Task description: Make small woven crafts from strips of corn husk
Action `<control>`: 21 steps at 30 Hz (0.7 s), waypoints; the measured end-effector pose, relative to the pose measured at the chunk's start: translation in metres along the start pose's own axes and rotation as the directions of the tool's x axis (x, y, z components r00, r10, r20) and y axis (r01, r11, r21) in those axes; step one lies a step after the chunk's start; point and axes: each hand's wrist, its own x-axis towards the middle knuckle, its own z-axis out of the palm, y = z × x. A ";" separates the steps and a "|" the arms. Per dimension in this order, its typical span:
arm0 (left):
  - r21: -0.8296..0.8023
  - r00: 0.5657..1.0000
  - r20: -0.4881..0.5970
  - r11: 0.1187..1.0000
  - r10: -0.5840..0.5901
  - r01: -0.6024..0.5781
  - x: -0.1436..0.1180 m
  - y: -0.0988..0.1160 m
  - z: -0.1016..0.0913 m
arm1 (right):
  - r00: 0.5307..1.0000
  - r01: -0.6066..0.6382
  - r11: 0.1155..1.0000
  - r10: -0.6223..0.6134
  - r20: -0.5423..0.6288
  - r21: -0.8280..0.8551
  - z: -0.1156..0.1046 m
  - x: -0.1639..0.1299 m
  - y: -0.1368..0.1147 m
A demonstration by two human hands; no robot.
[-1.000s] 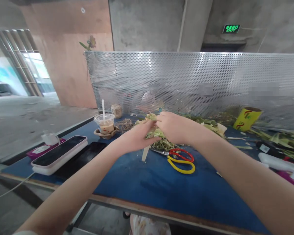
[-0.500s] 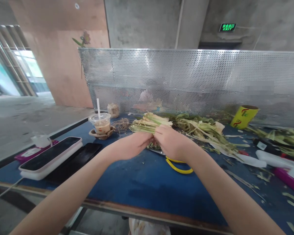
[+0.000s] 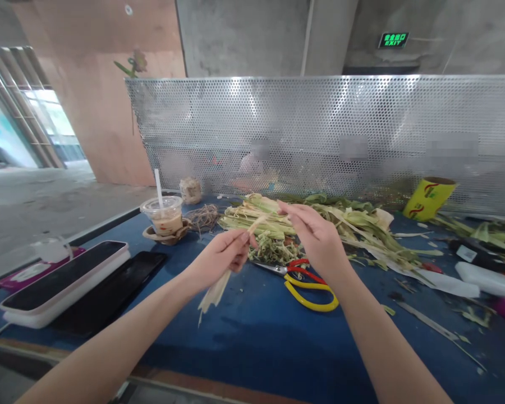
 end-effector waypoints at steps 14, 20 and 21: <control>-0.639 0.998 -0.059 0.769 -0.038 -0.009 -0.005 -0.006 0.032 | 0.844 -0.445 0.767 0.531 -0.069 0.463 0.040 -0.021 -0.015; -0.629 0.996 -0.029 0.776 -0.081 0.045 -0.006 -0.009 0.037 | 0.784 -0.425 0.507 0.620 0.026 0.750 0.057 -0.027 -0.029; -0.634 0.996 -0.035 0.772 -0.086 0.045 -0.006 -0.010 0.037 | 0.791 -0.413 0.490 0.611 0.036 0.767 0.058 -0.028 -0.028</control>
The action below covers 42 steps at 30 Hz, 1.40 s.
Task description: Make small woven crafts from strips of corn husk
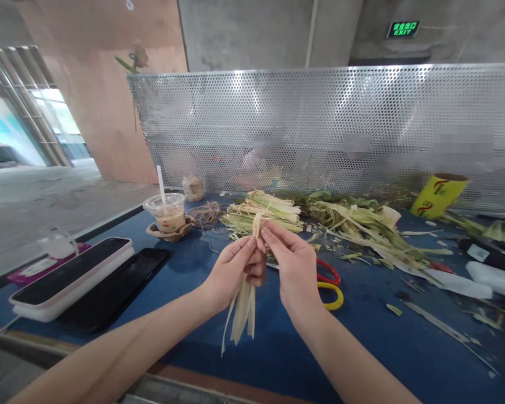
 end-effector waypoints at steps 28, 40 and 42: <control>0.310 0.955 -0.272 0.950 0.119 -0.030 -0.003 -0.008 0.000 | 0.991 -0.136 0.989 0.136 -0.001 0.051 -0.002 0.004 0.007; 0.389 0.924 -0.228 0.898 0.308 -0.203 0.000 0.005 -0.002 | 0.977 -0.178 0.984 0.173 0.125 0.029 -0.002 0.006 0.002; 0.386 0.915 -0.248 0.898 0.319 -0.209 0.001 0.007 -0.002 | 0.982 -0.112 0.989 0.125 0.140 -0.092 -0.003 0.005 0.001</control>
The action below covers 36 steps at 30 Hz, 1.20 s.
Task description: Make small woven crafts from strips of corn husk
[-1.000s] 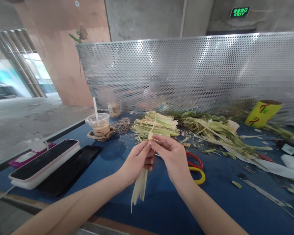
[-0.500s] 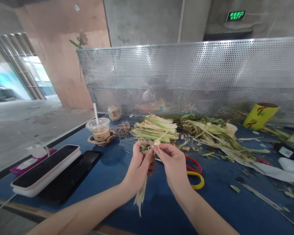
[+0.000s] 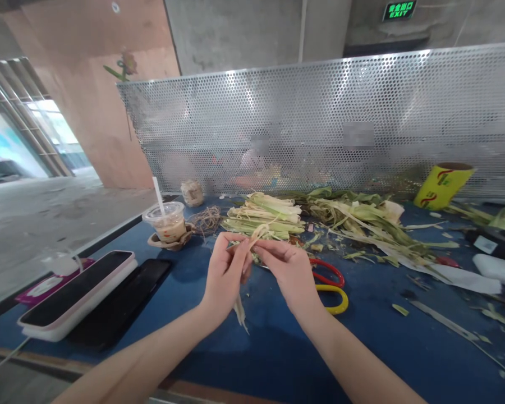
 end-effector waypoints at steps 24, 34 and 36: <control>0.015 0.993 0.107 0.999 -0.042 0.040 -0.006 0.000 0.003 | 0.304 0.845 -0.012 -0.812 0.498 -0.535 -0.021 -0.005 -0.008; 0.121 0.992 0.126 0.992 0.015 -0.030 -0.007 -0.001 0.001 | 0.906 0.410 0.851 -0.422 0.037 -0.328 -0.014 -0.011 -0.010; 0.209 0.988 0.134 0.973 0.073 -0.100 -0.009 -0.001 -0.001 | 0.913 0.381 0.882 -0.406 -0.039 -0.276 -0.012 -0.013 -0.012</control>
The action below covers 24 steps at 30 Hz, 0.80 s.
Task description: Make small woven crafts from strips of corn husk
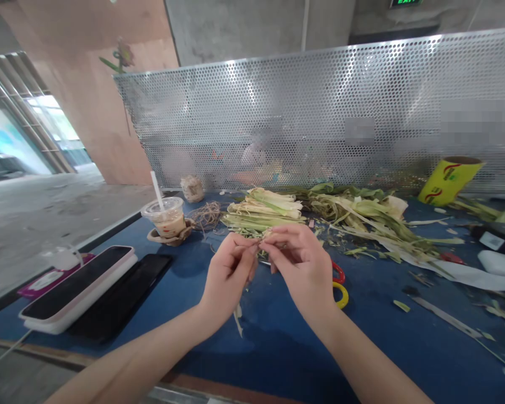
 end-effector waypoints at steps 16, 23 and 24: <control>0.648 0.859 0.216 0.590 0.464 -0.482 0.000 -0.004 -0.011 | 0.994 0.103 0.977 -0.097 0.040 -0.189 -0.003 -0.006 -0.005; 0.689 0.856 0.216 0.548 0.470 -0.475 0.002 -0.003 -0.017 | 0.949 0.313 0.885 -0.281 0.142 -0.346 -0.003 -0.009 -0.001; 0.680 0.857 0.213 0.559 0.469 -0.474 0.002 -0.003 -0.017 | 0.954 0.299 0.890 -0.273 0.122 -0.345 -0.003 -0.009 -0.002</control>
